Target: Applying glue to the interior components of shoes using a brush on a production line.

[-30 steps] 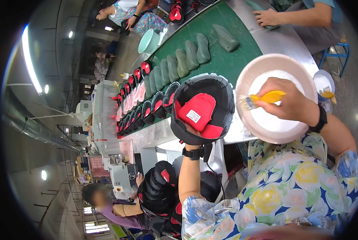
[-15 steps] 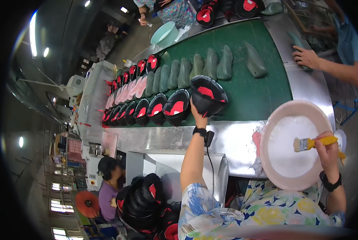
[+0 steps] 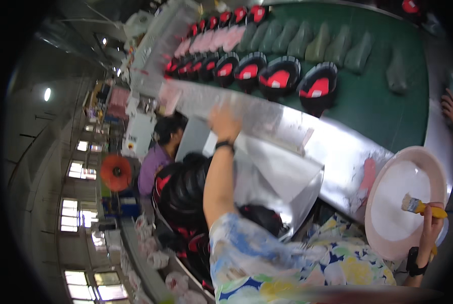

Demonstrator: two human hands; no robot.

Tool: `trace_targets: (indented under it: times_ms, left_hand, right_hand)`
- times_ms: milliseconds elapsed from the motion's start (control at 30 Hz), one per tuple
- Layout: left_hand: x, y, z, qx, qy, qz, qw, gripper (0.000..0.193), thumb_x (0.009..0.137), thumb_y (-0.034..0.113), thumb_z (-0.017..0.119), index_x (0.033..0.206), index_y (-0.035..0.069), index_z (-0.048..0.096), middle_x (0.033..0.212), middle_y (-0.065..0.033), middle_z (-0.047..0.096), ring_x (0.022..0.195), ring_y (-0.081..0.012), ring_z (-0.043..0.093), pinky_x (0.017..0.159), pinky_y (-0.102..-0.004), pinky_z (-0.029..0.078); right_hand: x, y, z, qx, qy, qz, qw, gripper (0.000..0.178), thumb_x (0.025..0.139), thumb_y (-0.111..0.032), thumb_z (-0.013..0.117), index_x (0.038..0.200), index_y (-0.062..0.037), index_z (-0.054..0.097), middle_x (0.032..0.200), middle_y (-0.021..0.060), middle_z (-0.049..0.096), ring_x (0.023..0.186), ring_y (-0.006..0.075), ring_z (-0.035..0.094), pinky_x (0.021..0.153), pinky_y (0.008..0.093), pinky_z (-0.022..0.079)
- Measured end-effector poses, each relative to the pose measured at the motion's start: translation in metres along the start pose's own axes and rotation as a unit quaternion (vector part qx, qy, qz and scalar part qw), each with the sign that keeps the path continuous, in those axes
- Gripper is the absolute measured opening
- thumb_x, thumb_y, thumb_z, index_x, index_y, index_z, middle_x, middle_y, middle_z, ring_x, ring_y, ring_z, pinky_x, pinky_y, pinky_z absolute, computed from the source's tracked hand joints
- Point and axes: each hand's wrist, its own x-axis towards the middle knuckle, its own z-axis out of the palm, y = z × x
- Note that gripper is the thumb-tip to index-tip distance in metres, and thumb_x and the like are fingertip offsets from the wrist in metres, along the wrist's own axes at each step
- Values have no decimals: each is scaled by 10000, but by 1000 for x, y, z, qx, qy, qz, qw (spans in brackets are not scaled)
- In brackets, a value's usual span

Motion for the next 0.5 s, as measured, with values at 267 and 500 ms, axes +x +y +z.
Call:
trace_targets:
  times_ms: [267, 500]
  left_hand:
    - [-172, -72, -20, 207, -313, 81, 923, 245, 892, 197, 547, 920, 94, 768, 993, -146, 740, 936, -311, 721, 759, -458, 575]
    - [-125, 65, 1, 81, -318, 258, 909, 259, 877, 160, 522, 920, 49, 751, 1041, -210, 717, 968, -366, 699, 856, -448, 553]
  right_hand:
    - [-15, -39, 30, 74, -20, -44, 996, 60, 887, -34, 629, 911, -19, 576, 833, 54, 619, 771, 128, 610, 725, 253, 474]
    - [-31, -41, 30, 31, -32, -90, 995, 83, 884, -51, 662, 910, -10, 595, 845, 70, 644, 805, 154, 631, 753, 270, 480]
